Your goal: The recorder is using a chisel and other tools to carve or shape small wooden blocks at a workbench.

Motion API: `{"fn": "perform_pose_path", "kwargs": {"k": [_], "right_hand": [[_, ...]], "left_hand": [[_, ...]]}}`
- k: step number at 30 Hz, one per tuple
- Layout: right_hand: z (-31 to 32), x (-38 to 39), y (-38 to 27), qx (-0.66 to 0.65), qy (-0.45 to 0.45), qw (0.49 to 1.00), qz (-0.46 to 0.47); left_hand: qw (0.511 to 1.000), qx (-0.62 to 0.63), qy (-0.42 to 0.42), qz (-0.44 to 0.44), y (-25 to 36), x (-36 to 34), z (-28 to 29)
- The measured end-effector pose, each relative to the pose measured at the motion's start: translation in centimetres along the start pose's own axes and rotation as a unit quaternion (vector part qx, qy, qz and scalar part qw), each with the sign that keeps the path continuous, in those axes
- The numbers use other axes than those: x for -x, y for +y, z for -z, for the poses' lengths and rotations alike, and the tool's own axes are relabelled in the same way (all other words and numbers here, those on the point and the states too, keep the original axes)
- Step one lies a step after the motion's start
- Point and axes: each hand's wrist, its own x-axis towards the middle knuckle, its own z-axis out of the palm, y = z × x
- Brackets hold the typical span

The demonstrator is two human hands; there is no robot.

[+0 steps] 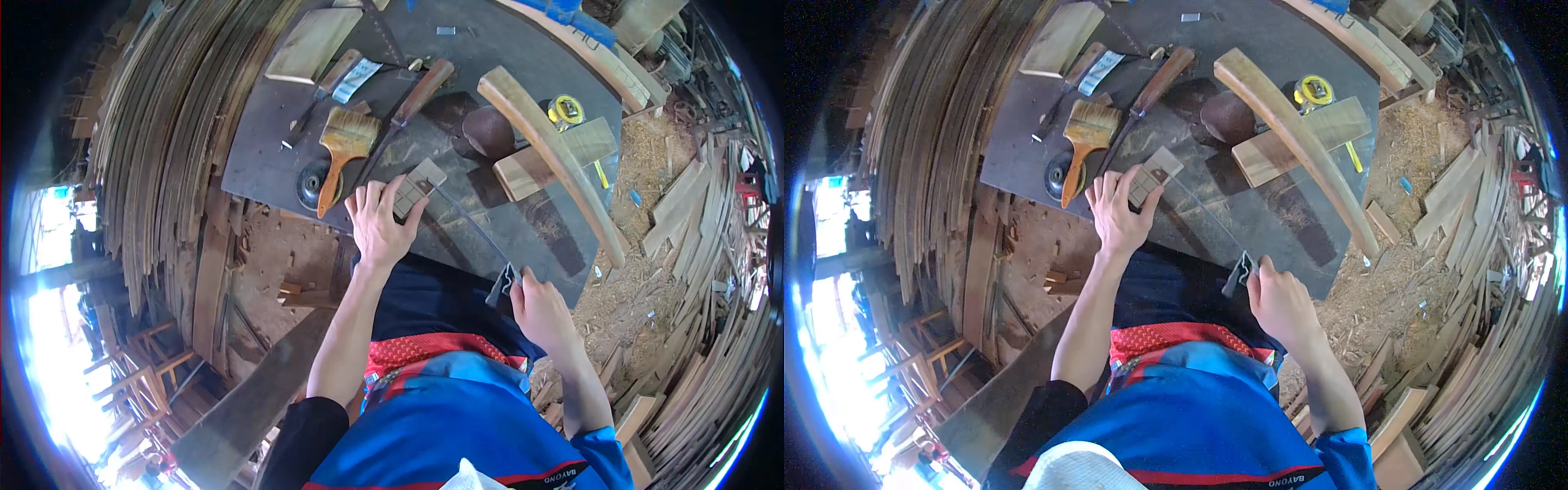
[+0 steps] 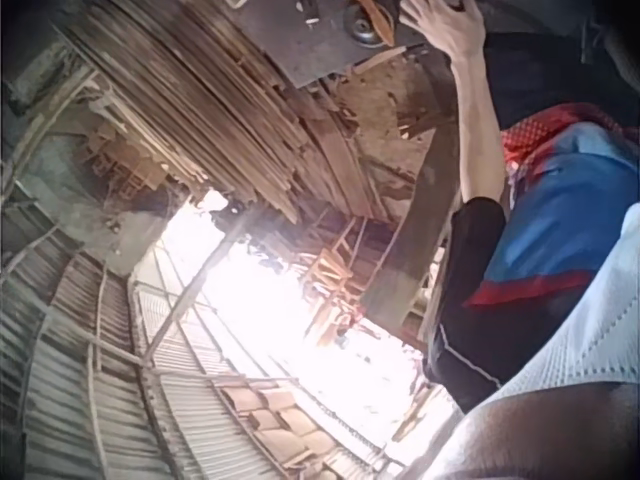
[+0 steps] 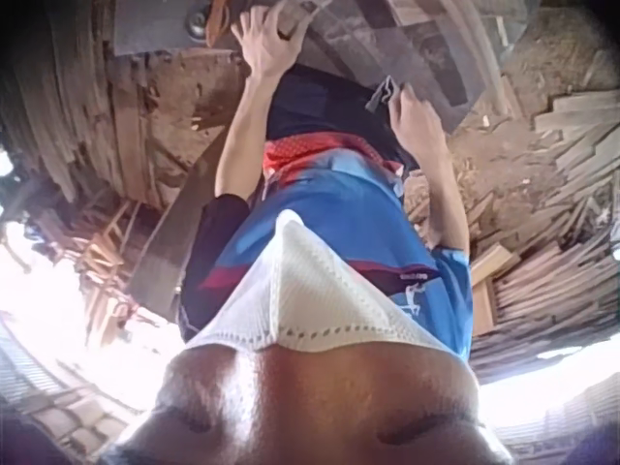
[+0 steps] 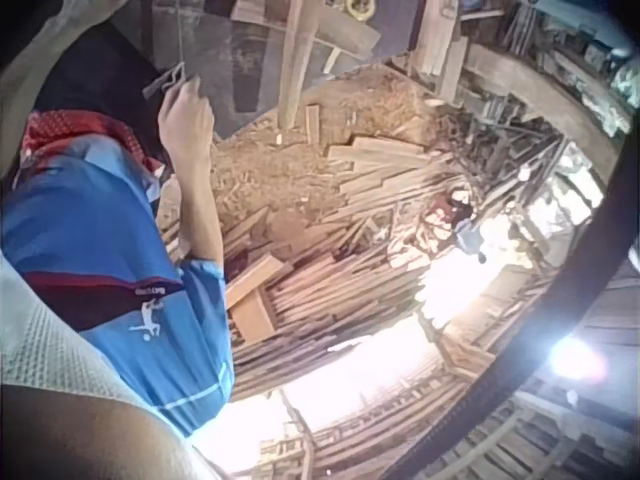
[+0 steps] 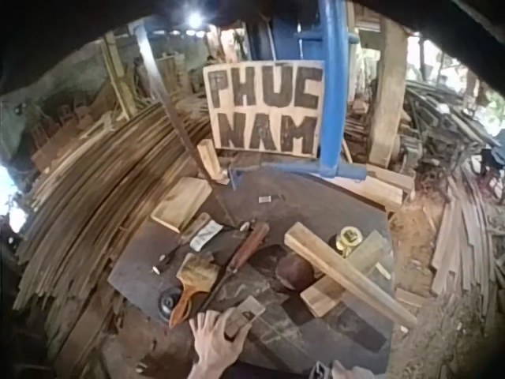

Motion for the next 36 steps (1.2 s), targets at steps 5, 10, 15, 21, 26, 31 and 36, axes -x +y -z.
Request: {"fn": "perform_pose_path", "kwargs": {"k": [5,10,15,21,26,31,36], "right_hand": [[-0.2,-3.8,-2.0,0.053,0.024,0.998,0.008],[-1.4,-10.0,-5.4,0.081,0.046,0.994,0.051],[-0.6,-3.4,-1.0,0.03,0.02,0.999,0.023],[-1.6,-8.8,-4.3,0.064,0.047,0.994,0.074],[-1.6,-4.4,-2.0,-0.003,0.054,0.997,0.048],[-1.1,-10.3,-6.0,0.049,0.033,0.997,0.049],[-1.3,-4.0,-3.1,0.0,0.018,1.0,0.004]], "left_hand": [[1.0,0.0,0.007,0.0,-0.4,0.1,-0.2],[1.0,-0.006,0.018,-0.017,-0.3,-0.4,-0.6],[1.0,0.002,0.003,-0.017,0.2,-0.8,0.0],[0.999,0.024,0.034,-0.033,-0.4,-0.6,-0.5],[0.999,0.014,0.024,-0.032,-0.5,-0.3,0.0],[0.998,0.024,0.025,-0.046,-0.7,-0.8,-0.3],[0.999,0.012,0.009,-0.032,-0.4,-0.5,0.0]]}}
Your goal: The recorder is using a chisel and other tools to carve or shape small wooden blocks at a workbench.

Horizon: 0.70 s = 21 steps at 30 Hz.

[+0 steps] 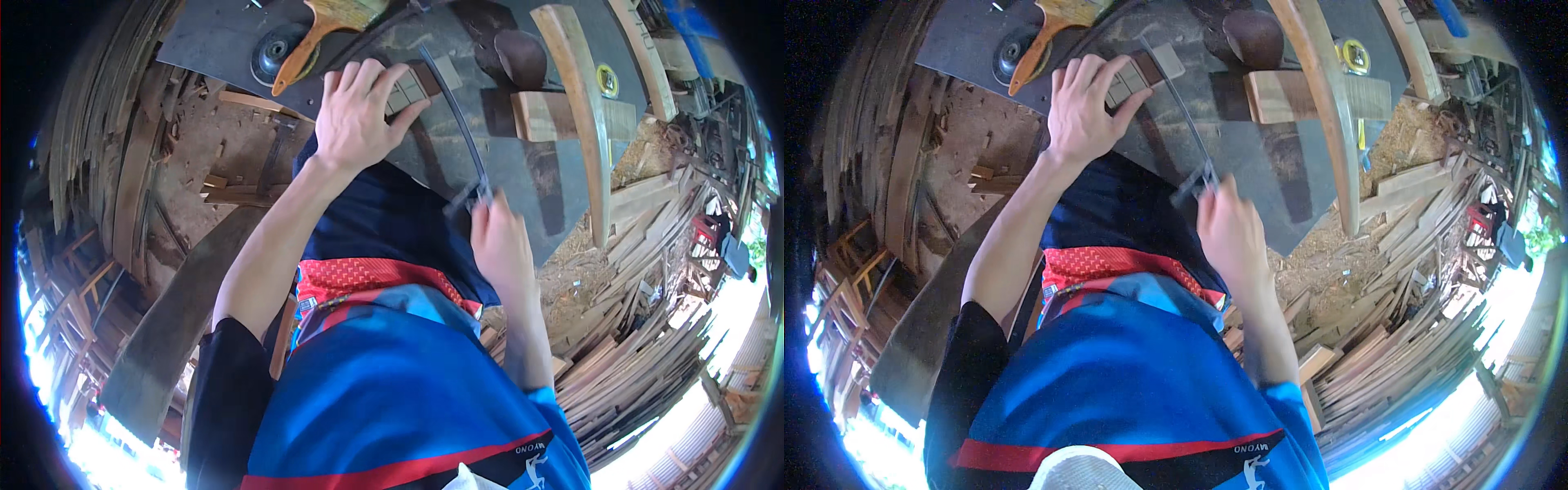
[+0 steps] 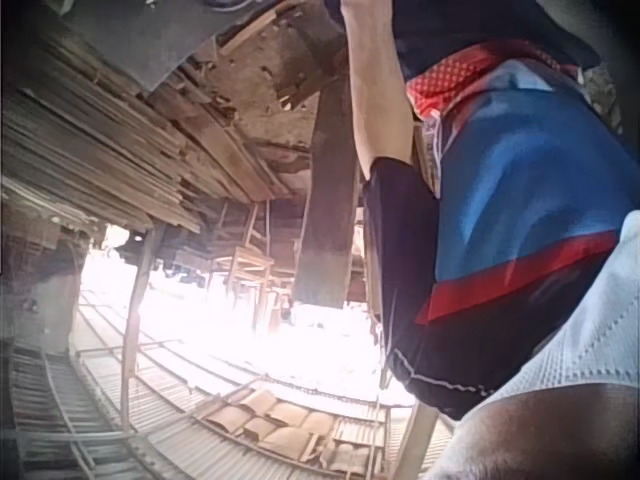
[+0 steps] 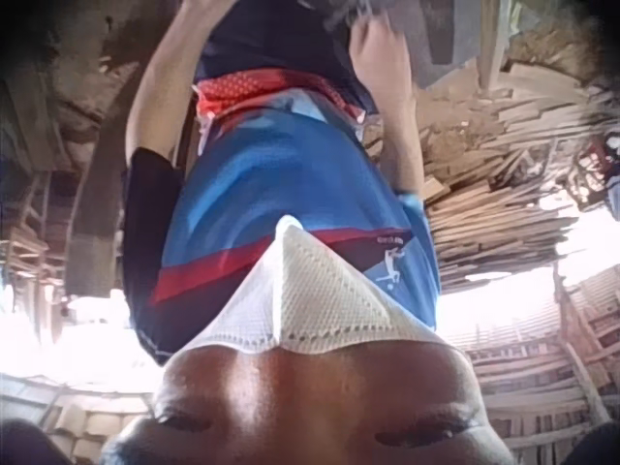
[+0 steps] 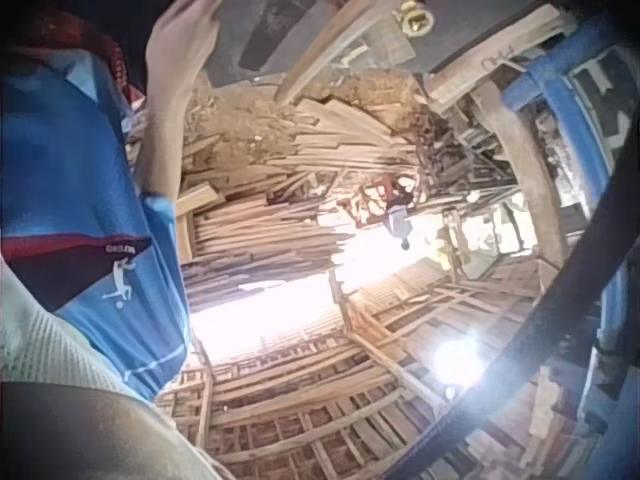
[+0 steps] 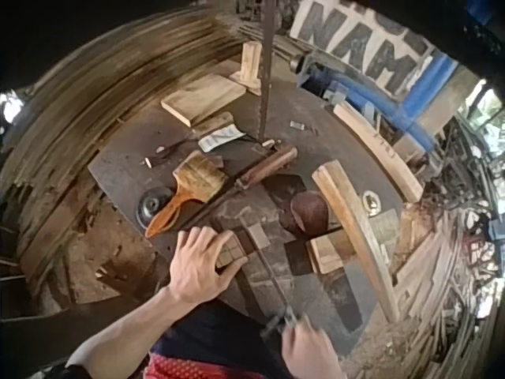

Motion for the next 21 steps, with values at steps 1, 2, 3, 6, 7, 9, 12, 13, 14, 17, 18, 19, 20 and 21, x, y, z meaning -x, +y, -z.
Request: {"fn": "perform_pose_path", "kwargs": {"k": [1,2,3,6,7,9,12,13,14,17,18,19,20,21], "right_hand": [[0.0,-0.2,0.3,-0.001,0.001,1.0,0.003],[0.2,-0.7,0.6,0.008,0.0,1.0,0.002],[0.8,-0.8,-0.1,0.017,-0.002,1.0,-0.007],[0.3,-5.4,-1.8,0.061,0.006,0.998,0.021],[0.6,-5.6,-1.9,0.072,-0.001,0.997,0.019],[0.6,-1.8,0.4,0.014,-0.001,1.0,0.021],[2.1,6.6,6.2,-0.036,-0.027,0.999,-0.009],[3.1,8.9,7.6,-0.042,-0.026,0.999,-0.023],[4.0,10.3,8.9,-0.043,-0.023,0.999,-0.023],[5.0,11.5,8.9,0.019,0.009,0.998,-0.057],[5.8,9.5,6.2,-0.053,0.016,0.995,-0.084],[6.0,7.7,4.6,-0.128,0.022,0.986,-0.105],[5.1,6.3,4.7,-0.087,0.03,0.994,-0.059],[4.2,4.7,4.8,-0.048,0.039,0.998,-0.009]], "left_hand": [[1.0,0.006,-0.009,0.001,0.2,0.0,0.0],[1.0,0.014,-0.005,0.004,0.2,-0.3,-0.2],[1.0,0.016,-0.01,0.003,0.1,-0.2,-0.1],[1.0,0.015,0.005,0.001,0.1,-0.3,-0.8],[1.0,0.016,0.007,0.0,0.1,-0.2,-1.0],[1.0,0.01,0.01,0.007,0.1,0.0,-1.2],[0.999,0.011,-0.021,0.026,0.1,0.0,-0.1],[0.999,0.01,-0.018,0.026,0.1,-0.2,-0.1],[1.0,0.011,-0.012,0.021,0.1,-0.3,0.0],[1.0,0.016,-0.006,0.005,-0.1,-0.3,-0.1],[1.0,0.017,-0.001,0.006,-0.1,-0.2,-0.3],[1.0,0.017,0.005,-0.006,-0.1,-0.2,0.0],[1.0,0.024,-0.009,0.004,0.0,-0.1,0.4],[0.999,0.026,-0.02,0.013,-0.1,0.0,0.8]]}}
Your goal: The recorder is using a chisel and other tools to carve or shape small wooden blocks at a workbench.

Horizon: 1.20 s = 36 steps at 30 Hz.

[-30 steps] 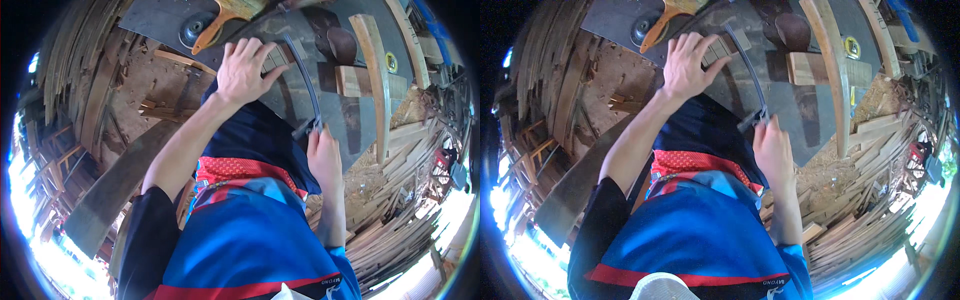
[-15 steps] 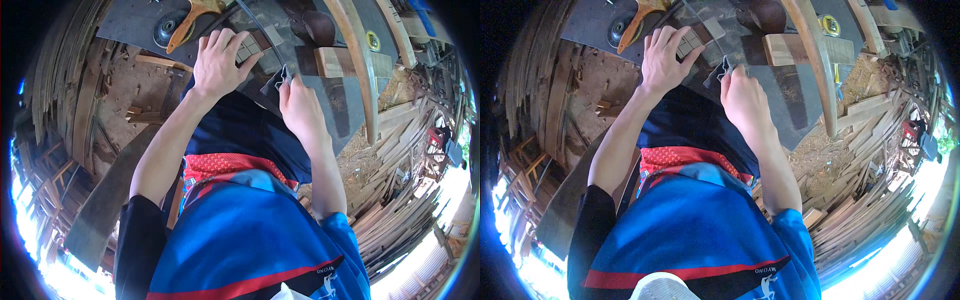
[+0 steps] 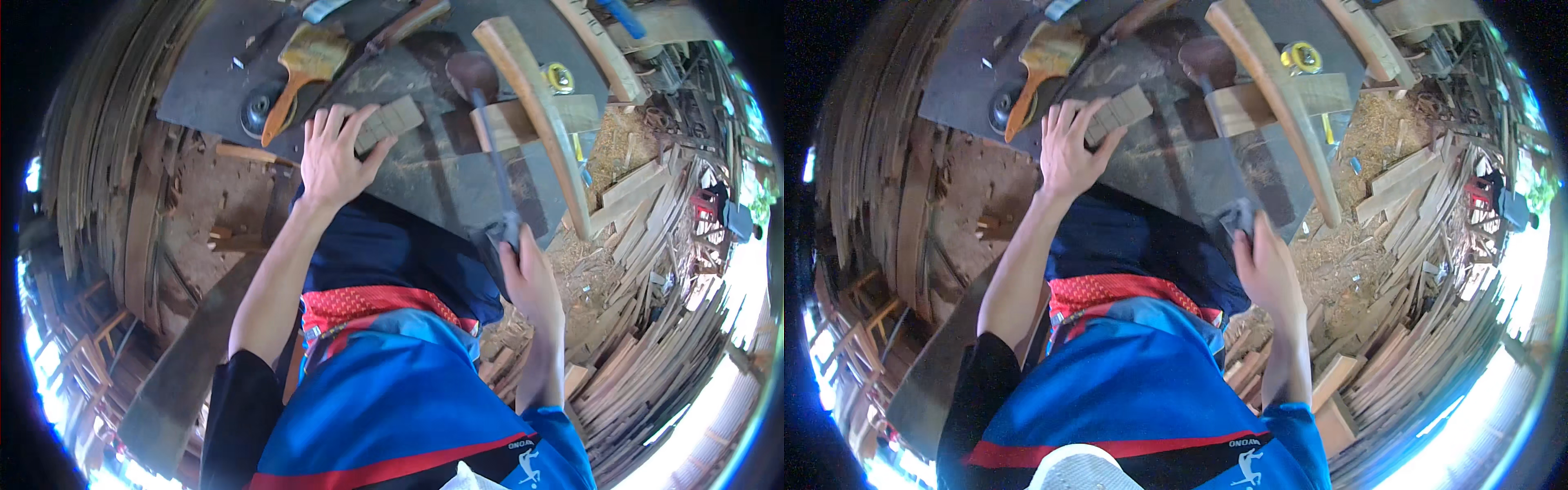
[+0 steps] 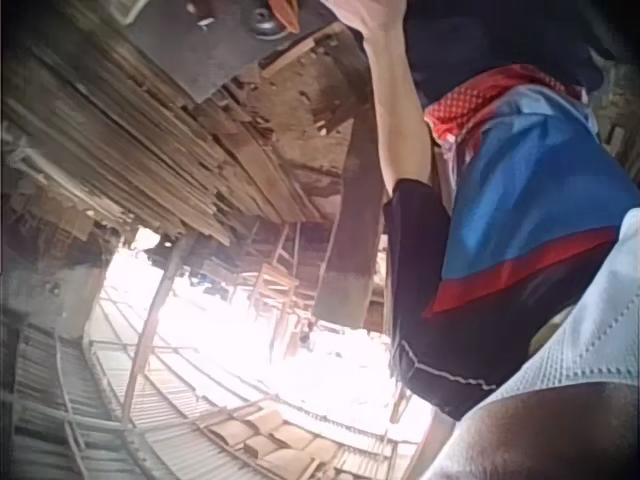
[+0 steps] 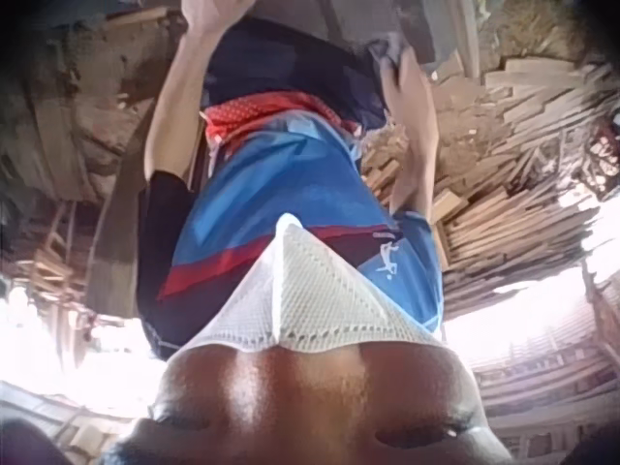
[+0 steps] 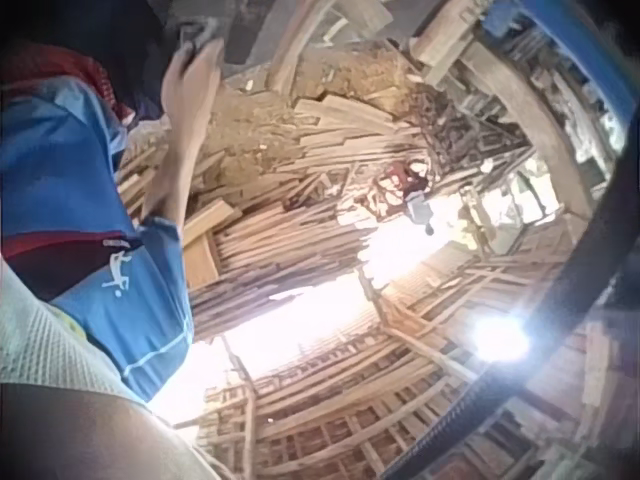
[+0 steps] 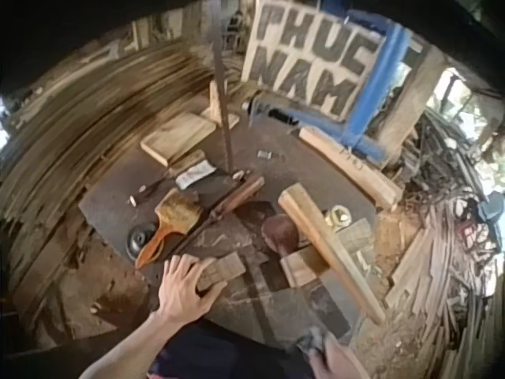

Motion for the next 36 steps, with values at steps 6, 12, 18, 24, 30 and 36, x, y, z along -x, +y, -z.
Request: {"fn": "perform_pose_path", "kwargs": {"k": [6,12,18,24,30,36], "right_hand": [[-0.9,-7.4,-2.7,-0.029,0.119,0.985,0.122],[2.8,-4.8,-1.5,-0.024,0.162,0.964,0.211],[4.3,-1.3,3.3,-0.063,0.249,0.964,0.073],[4.7,-2.6,3.5,-0.004,0.335,0.939,0.073],[5.9,-7.0,3.5,0.091,0.299,0.944,0.111],[5.2,-9.0,2.1,0.076,0.219,0.973,0.026]], "left_hand": [[0.992,0.126,0.015,0.003,-0.3,-0.5,1.2],[0.993,0.002,0.115,0.037,-4.2,-3.9,3.5],[0.983,-0.079,-0.046,0.162,-5.6,-4.4,7.8],[0.995,0.037,-0.074,0.06,-4.4,-4.9,7.1],[0.992,0.035,-0.107,0.053,-1.5,-13.0,0.7],[0.932,-0.145,-0.297,0.147,-0.2,-18.9,-0.7]]}}
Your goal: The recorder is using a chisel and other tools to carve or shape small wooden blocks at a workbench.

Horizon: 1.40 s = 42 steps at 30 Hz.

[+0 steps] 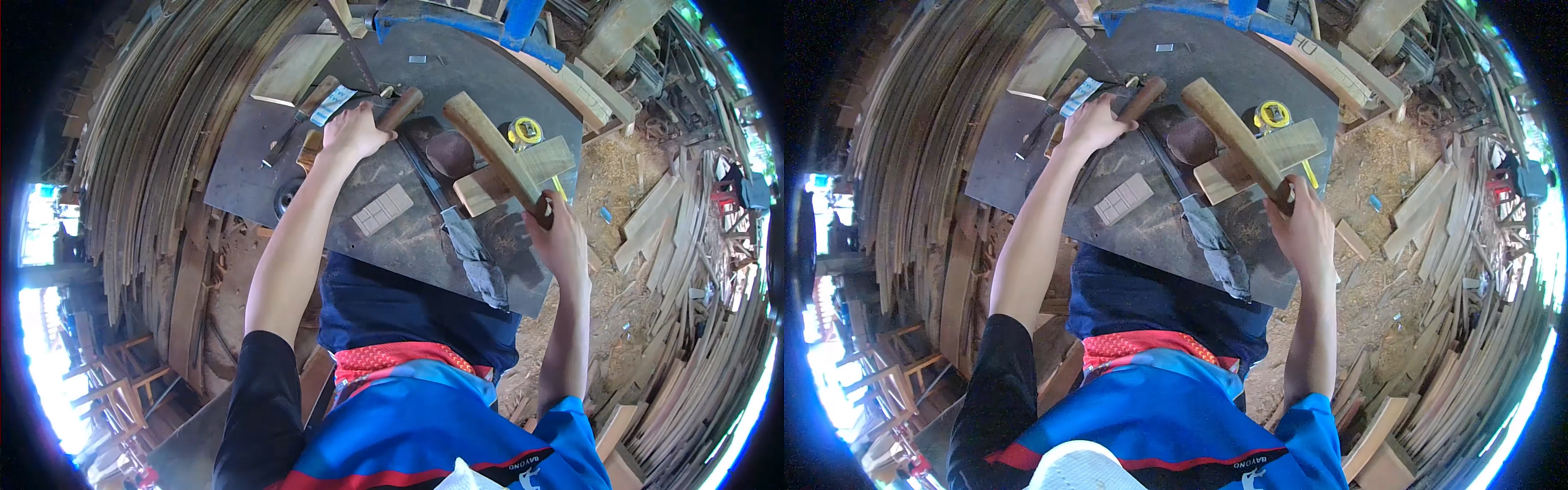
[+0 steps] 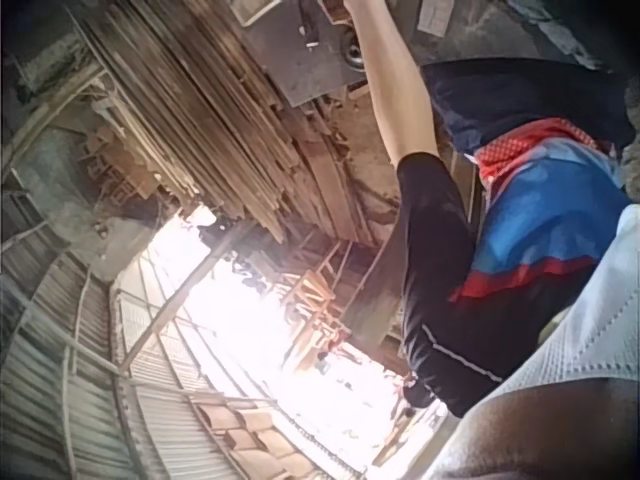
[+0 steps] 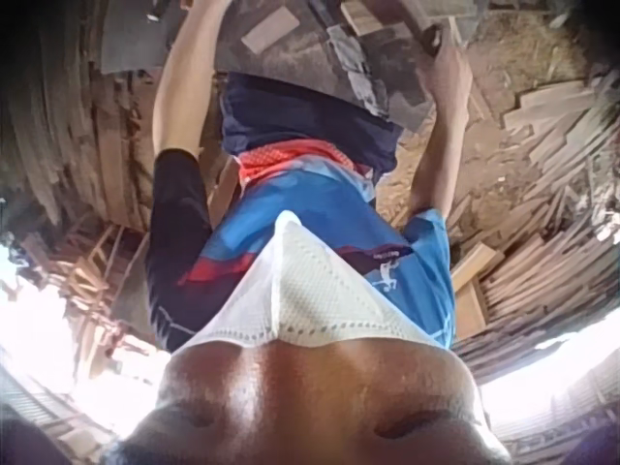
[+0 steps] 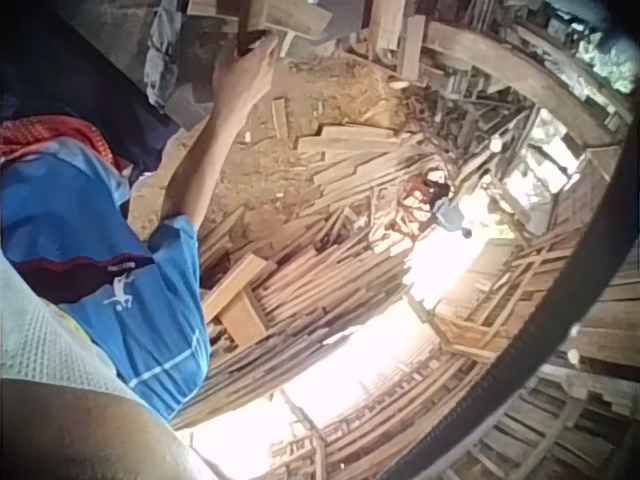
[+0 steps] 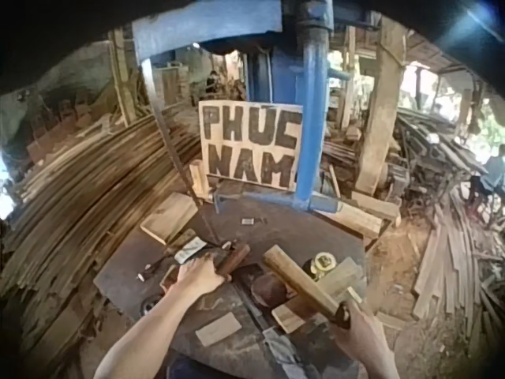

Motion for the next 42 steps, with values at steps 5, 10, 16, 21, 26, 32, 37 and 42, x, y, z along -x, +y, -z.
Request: {"fn": "perform_pose_path", "kwargs": {"k": [5,10,16,21,26,32,37,42], "right_hand": [[-0.8,0.2,0.2,-0.002,-0.055,0.998,-0.038],[-0.5,2.3,0.3,-0.089,-0.085,0.99,-0.065],[-0.7,7.6,0.5,-0.252,-0.059,0.964,-0.053],[0.0,8.0,-0.9,-0.304,-0.201,0.921,-0.141],[-0.1,9.3,-2.4,-0.292,-0.248,0.914,-0.131],[0.5,10.6,-4.4,-0.243,-0.252,0.925,-0.15],[-0.1,11.1,-4.4,-0.234,-0.262,0.923,-0.159],[-0.7,11.3,-4.3,-0.213,-0.261,0.929,-0.157]], "left_hand": [[0.998,-0.033,-0.012,-0.047,0.2,0.0,-0.5],[0.988,0.089,0.106,-0.062,-1.0,7.2,2.9],[0.875,0.375,0.272,-0.14,-9.3,14.2,5.2],[0.485,0.814,0.315,-0.057,-7.0,14.4,2.5],[0.488,0.823,0.233,-0.177,-7.6,16.9,4.5],[0.531,0.808,0.187,-0.177,-3.5,15.2,6.9],[0.622,0.693,0.296,-0.212,-0.1,12.4,5.1],[0.566,0.735,0.347,-0.141,2.4,8.9,4.7]]}}
